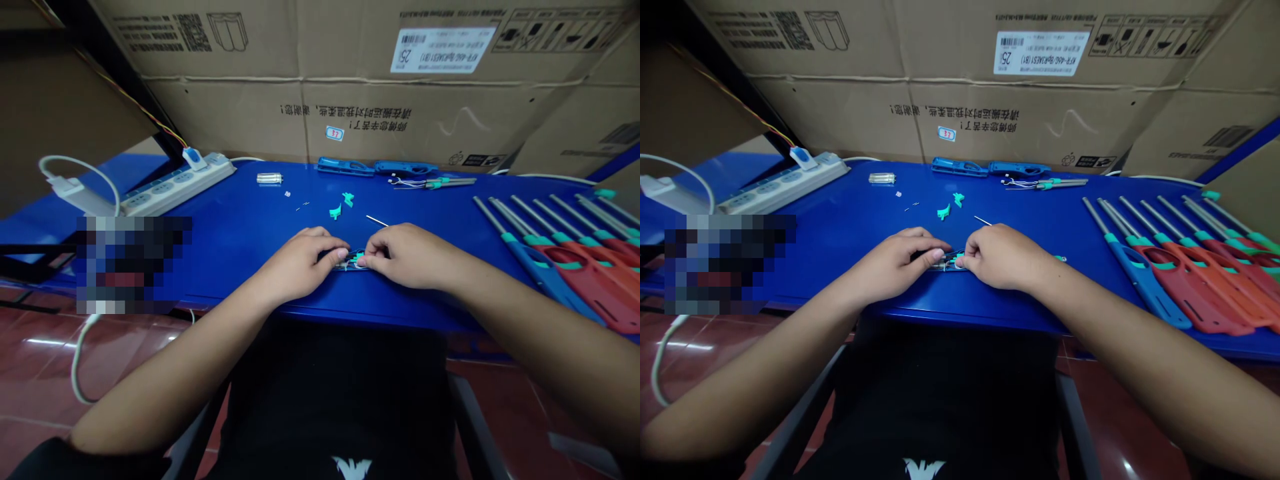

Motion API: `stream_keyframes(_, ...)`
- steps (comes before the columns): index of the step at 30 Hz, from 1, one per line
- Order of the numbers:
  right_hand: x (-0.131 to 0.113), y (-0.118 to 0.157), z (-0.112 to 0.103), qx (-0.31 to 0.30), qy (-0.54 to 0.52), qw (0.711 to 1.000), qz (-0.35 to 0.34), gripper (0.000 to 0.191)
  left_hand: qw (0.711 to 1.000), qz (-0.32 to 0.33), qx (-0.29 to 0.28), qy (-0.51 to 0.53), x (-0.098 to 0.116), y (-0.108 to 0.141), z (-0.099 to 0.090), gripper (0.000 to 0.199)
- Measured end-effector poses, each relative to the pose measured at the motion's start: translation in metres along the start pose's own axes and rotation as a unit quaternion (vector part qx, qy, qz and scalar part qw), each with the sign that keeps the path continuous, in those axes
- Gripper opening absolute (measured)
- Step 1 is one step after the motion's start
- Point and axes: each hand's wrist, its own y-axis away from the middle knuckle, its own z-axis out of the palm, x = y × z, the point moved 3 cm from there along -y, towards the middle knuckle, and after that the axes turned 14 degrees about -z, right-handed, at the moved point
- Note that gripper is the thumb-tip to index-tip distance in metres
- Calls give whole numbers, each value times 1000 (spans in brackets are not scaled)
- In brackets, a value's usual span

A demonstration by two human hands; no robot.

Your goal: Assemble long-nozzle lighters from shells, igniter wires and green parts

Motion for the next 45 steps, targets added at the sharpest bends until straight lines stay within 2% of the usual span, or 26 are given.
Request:
stream_keyframes(3,-2,1,1,-8,32,999,-24,30,997,-33,20,-67,-1,3,1,39)
stream_keyframes(8,-6,-2,5,-32,70,996,-54,28,985,-31,17,-169,6,7,12,29)
stream_keyframes(14,-10,-7,8,-31,79,995,-57,27,987,-24,7,-156,6,4,16,24)
stream_keyframes(19,-12,-10,10,-29,69,997,-29,28,990,-25,1,-142,4,2,17,21)
stream_keyframes(23,-14,-9,6,-26,45,999,-15,26,990,-26,8,-136,3,2,17,20)
stream_keyframes(28,-9,-6,-4,-62,5,998,-18,30,993,-19,9,-117,2,4,15,21)
stream_keyframes(32,2,1,-14,-26,-22,998,-59,29,995,-15,5,-98,-1,4,14,23)
stream_keyframes(39,26,30,-27,87,-36,989,-118,26,997,-15,21,-67,-4,5,12,24)
stream_keyframes(45,34,57,-16,130,-35,977,-163,24,998,-17,47,-29,1,8,6,31)
